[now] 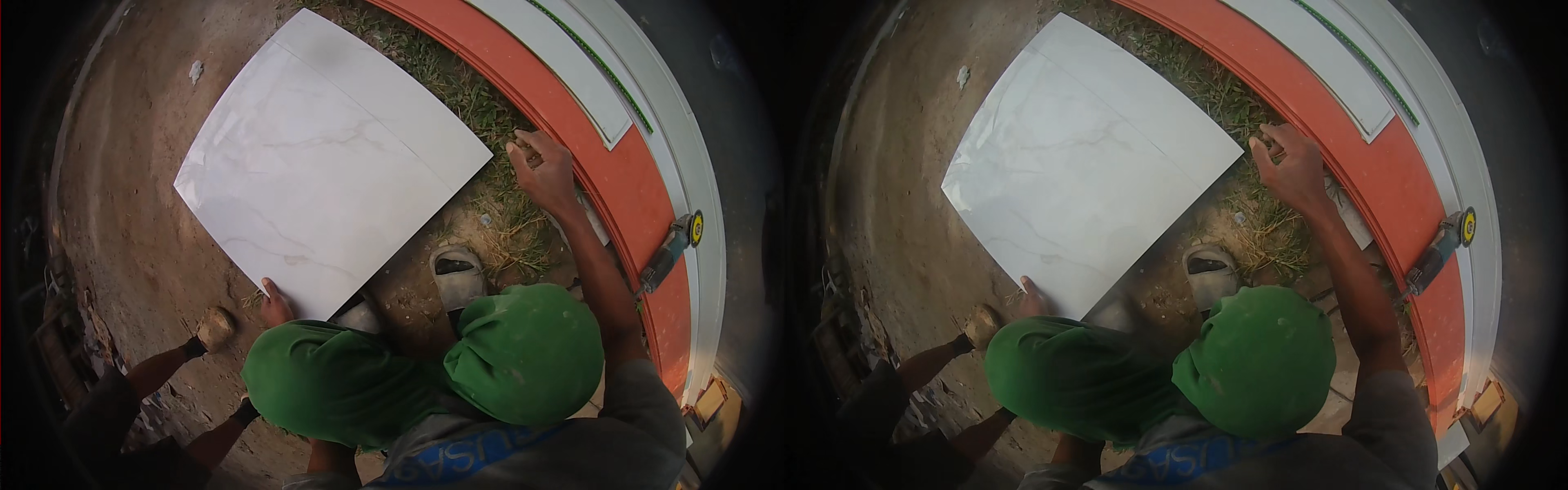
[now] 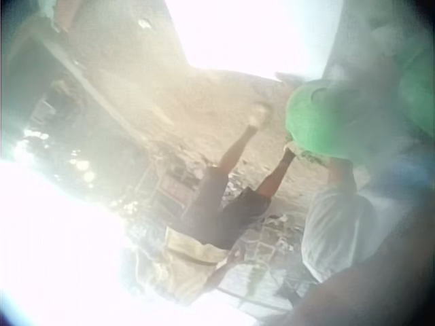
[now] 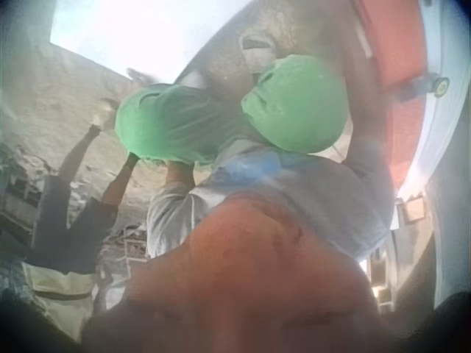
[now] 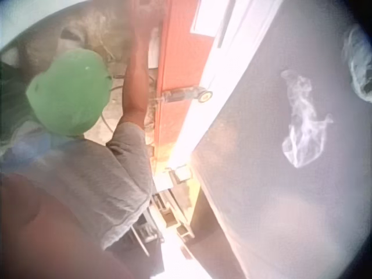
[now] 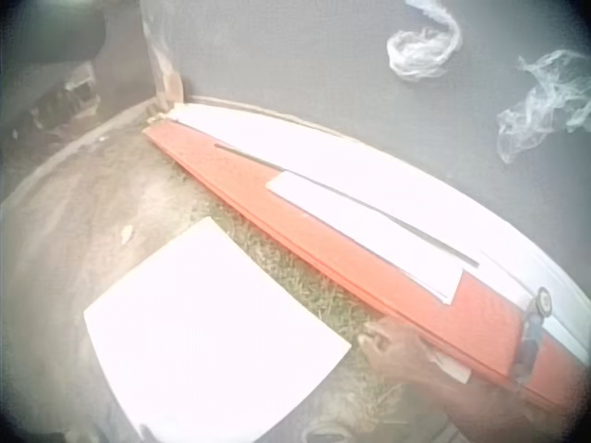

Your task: The person marks a line on a tile, positions it on stone slabs, and uses an angle grinder to cut through the tile before picking up the cut piece.

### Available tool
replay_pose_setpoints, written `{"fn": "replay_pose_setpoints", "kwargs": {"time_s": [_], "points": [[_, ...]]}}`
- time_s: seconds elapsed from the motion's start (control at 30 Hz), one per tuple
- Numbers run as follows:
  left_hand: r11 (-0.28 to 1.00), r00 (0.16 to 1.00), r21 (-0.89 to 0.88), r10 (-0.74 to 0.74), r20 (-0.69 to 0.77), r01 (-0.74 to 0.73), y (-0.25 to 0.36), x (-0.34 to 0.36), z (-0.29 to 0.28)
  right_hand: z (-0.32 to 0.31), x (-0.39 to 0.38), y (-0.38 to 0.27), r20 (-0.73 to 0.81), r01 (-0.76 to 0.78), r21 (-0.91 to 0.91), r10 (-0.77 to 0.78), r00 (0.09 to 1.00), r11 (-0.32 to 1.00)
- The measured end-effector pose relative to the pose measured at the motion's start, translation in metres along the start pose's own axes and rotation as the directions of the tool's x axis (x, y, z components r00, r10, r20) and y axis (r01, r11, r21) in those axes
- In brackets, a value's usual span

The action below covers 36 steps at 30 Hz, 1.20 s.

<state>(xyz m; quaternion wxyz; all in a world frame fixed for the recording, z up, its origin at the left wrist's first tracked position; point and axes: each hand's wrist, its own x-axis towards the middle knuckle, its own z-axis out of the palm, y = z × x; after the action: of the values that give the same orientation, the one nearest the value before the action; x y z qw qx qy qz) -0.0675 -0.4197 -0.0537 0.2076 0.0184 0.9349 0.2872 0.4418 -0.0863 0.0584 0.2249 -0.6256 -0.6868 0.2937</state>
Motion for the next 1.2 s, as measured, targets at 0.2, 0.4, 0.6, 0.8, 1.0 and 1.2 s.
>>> {"fn": "replay_pose_setpoints", "kwargs": {"time_s": [0.2, 0.4, 0.6, 0.8, 1.0, 1.2], "points": [[0.986, 0.994, -0.148, 0.069, -0.081, -0.081, -0.003, 0.007, 0.007, 0.119, -0.007, 0.029, 0.066, -0.375, 0.492, 0.396, 0.916, 0.786], [0.938, 0.989, -0.328, 0.069, -0.133, -0.109, 0.015, -0.004, 0.008, 0.138, 0.005, 0.045, 0.048, -0.361, 0.530, 0.397, 0.916, 0.768], [0.971, 1.000, -0.237, 0.007, -0.023, -0.012, 0.017, -0.012, 0.004, 0.130, 0.007, 0.029, 0.055, -0.413, 0.538, 0.459, 0.887, 0.735], [0.968, 0.999, -0.249, -0.030, -0.032, 0.021, 0.033, -0.029, 0.018, 0.122, 0.032, 0.048, 0.107, -0.448, 0.513, 0.463, 0.880, 0.733], [0.975, 0.981, -0.116, -0.181, 0.073, 0.188, -0.001, 0.019, 0.000, 0.114, 0.023, 0.052, 0.119, -0.413, 0.691, 0.469, 0.875, 0.594], [0.961, 0.953, -0.110, -0.228, 0.197, 0.253, -0.020, 0.004, -0.005, 0.114, -0.036, 0.054, 0.210, -0.467, 0.790, 0.540, 0.815, 0.397]]}}
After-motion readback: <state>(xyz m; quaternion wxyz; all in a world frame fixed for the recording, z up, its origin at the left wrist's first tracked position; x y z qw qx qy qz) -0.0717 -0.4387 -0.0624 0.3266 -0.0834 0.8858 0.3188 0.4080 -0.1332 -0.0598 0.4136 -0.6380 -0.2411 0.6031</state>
